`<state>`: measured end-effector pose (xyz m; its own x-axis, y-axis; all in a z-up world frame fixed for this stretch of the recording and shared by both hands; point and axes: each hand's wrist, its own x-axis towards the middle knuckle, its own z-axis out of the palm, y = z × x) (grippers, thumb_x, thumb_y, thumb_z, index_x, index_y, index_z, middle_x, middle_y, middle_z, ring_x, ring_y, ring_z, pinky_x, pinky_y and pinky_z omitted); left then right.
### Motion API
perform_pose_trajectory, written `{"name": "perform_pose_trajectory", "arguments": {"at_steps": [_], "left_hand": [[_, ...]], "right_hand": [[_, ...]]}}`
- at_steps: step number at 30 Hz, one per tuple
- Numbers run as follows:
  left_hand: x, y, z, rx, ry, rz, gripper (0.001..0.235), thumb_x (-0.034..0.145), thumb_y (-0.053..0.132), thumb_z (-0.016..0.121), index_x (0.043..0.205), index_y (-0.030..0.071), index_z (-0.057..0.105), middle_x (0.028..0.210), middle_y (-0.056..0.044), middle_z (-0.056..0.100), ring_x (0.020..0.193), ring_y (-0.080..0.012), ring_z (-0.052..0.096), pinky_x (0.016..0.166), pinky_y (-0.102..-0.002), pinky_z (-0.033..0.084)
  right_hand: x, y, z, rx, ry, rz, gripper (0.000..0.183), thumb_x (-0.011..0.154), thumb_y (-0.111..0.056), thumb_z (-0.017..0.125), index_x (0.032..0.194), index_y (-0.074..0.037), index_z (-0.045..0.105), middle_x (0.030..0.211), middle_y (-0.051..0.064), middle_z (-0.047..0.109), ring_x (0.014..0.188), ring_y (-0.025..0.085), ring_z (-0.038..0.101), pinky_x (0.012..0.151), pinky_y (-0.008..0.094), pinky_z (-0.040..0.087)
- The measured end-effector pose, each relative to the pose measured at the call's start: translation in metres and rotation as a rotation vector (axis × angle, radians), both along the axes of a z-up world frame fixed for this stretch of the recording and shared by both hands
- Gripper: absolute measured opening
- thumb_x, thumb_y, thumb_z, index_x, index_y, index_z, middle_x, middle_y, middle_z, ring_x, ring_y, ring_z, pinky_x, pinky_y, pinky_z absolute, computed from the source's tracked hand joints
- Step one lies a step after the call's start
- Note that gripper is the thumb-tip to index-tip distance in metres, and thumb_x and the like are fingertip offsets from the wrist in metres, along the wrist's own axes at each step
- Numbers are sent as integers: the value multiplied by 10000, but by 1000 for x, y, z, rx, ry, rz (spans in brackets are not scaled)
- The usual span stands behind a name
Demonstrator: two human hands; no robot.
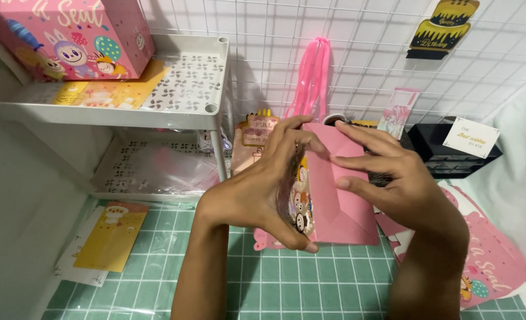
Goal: Assembling small cardboard gift boxes by folding and tucking flaps.
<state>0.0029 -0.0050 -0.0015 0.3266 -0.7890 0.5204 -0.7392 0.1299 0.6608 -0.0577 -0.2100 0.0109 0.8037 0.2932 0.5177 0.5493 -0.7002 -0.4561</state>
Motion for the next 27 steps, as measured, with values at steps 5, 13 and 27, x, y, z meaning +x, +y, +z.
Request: {"name": "perform_pose_trajectory", "arguments": {"at_steps": [5, 13, 27], "left_hand": [[10, 2, -4, -72, 85, 13, 813, 513, 364, 739, 1133, 112, 276, 1200, -113, 241, 1323, -341, 123, 1069, -496, 135], [41, -16, -33, -239, 425, 156, 743, 619, 466, 644, 1199, 164, 291, 1246, -136, 365, 1092, -202, 450, 905, -324, 357], [60, -18, -53, 430, 466, 296, 628, 814, 441, 141, 1366, 148, 80, 1445, -22, 99, 1328, -74, 34, 989, -328, -221]], "right_hand": [[-8, -11, 3, 117, 217, 218, 754, 621, 110, 624, 1284, -32, 293, 1445, 196, 90, 1361, 283, 78, 1079, 359, 157], [-21, -11, 21, 71, 838, -250, 1589, 230, 236, 824, 1345, -351, -145, 1460, -194, -18, 1167, 114, 292, 740, 288, 395], [-29, -7, 7, 328, 29, -206, 456, 723, 121, 504, 1169, 91, 418, 1182, 188, 501, 1084, 223, 508, 949, 289, 411]]}}
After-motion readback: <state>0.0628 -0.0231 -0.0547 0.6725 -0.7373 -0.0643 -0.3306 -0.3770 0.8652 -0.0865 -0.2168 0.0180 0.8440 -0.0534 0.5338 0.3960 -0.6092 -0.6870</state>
